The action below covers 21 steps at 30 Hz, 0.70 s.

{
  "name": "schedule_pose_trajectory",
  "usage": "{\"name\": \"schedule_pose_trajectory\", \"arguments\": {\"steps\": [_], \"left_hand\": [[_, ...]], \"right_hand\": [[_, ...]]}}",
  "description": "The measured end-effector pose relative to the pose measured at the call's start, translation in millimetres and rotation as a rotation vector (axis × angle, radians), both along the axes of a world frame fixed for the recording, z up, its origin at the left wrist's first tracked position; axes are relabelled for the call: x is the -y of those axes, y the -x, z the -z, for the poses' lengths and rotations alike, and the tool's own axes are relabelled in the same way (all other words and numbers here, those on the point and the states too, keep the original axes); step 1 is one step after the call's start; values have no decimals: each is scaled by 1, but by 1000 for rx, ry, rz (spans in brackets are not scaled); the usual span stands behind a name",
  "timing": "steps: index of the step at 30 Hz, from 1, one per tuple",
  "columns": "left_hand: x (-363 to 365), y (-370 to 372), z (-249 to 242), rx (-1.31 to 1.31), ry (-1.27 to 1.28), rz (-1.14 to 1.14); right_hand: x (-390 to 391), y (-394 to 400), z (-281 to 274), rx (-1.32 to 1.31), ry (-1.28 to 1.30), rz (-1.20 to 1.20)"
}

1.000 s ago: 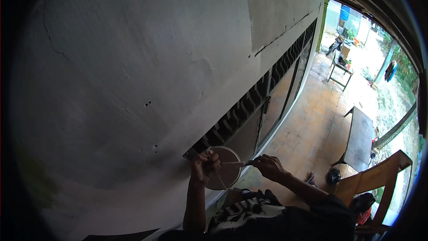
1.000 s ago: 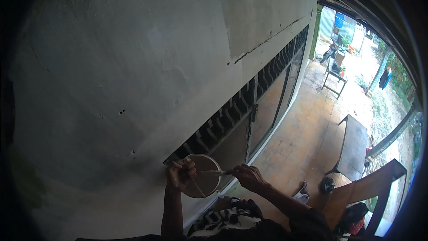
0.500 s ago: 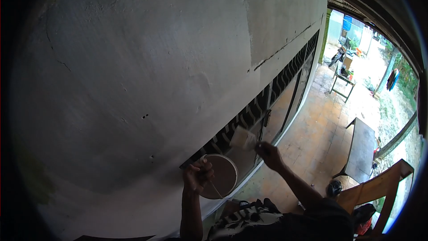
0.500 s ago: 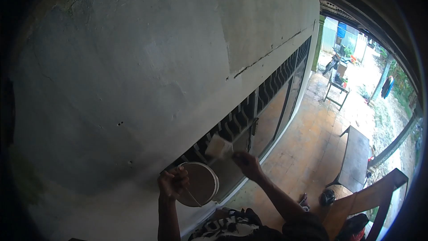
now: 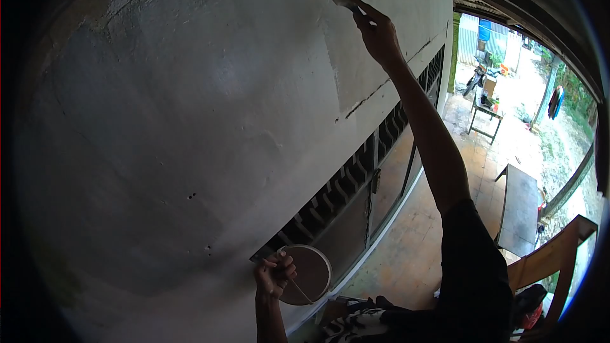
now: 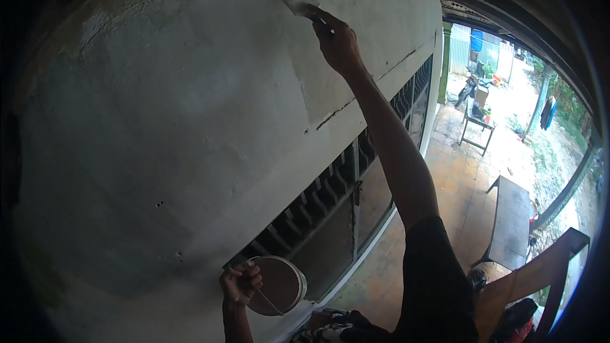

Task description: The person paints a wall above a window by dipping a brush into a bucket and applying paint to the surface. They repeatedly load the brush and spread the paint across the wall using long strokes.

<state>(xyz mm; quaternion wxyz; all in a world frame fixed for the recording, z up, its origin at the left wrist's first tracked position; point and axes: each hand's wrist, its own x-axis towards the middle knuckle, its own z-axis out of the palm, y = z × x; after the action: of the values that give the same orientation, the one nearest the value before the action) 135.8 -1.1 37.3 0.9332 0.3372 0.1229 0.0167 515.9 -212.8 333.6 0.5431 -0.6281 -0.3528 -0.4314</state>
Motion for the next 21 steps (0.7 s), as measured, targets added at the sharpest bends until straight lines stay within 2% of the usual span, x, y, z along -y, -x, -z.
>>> {"name": "schedule_pose_trajectory", "arguments": {"steps": [5, 10, 13, 16, 19, 21], "left_hand": [[-5, 4, 4, 20, 21, -1], [-5, 7, 2, 26, 54, -37], [-4, 5, 1, 10, 19, -63], [-6, 3, 4, 20, 57, -28], [-6, 4, 7, -12, 63, -64], [-7, 3, 10, -11, 62, -62]], "right_hand": [[-6, -11, -18, 35, 55, 27], [22, -5, -3, -161, 217, 79], [23, -10, -30, 103, 59, 104], [17, -13, -53, 69, 207, 122], [13, -31, -25, 95, 248, 114], [23, -19, 16, -10, 401, 173]]}}
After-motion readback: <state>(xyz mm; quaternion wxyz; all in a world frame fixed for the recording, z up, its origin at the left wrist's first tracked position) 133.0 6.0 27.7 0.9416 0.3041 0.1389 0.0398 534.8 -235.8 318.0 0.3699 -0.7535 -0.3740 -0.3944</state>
